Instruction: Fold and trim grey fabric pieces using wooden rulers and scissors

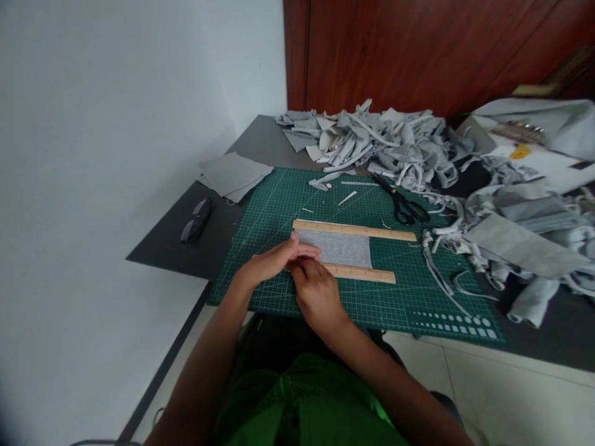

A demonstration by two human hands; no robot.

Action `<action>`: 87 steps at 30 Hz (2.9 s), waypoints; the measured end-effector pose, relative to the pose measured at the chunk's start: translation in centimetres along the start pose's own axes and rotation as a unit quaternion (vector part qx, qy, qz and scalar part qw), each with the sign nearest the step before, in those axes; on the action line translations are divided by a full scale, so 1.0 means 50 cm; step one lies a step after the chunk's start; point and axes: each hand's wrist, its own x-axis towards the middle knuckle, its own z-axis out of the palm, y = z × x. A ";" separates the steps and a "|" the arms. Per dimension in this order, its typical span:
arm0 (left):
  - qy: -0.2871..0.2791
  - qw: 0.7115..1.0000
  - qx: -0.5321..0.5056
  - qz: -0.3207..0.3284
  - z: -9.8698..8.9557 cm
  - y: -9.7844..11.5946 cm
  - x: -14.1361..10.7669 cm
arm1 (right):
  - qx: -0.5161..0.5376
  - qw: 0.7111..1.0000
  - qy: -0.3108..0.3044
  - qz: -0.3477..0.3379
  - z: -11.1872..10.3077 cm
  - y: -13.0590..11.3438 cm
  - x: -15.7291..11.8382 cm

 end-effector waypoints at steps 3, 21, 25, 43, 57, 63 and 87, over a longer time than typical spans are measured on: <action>0.006 1.000 0.022 0.004 -0.002 0.005 -0.001 | -0.029 0.999 0.012 -0.011 0.004 -0.005 0.009; -0.010 1.000 -0.010 -0.004 -0.006 -0.013 0.009 | -0.073 0.997 -0.029 -0.001 0.001 -0.008 0.007; 0.003 1.000 0.009 -0.002 -0.005 -0.006 0.007 | -0.065 0.998 -0.021 -0.010 0.009 -0.013 0.018; 0.007 0.998 0.058 0.009 -0.005 0.016 -0.001 | -0.099 0.994 0.003 -0.045 0.011 -0.023 0.034; -0.017 0.999 -0.035 -0.020 -0.003 -0.010 0.006 | -0.124 0.990 -0.046 -0.040 -0.038 0.015 -0.007; -0.025 0.997 -0.074 -0.015 -0.002 -0.022 0.011 | -0.082 0.995 -0.026 -0.043 -0.037 0.038 -0.016; -0.005 1.000 0.004 0.006 -0.006 -0.014 0.008 | -0.081 0.994 -0.041 -0.057 -0.015 0.013 0.014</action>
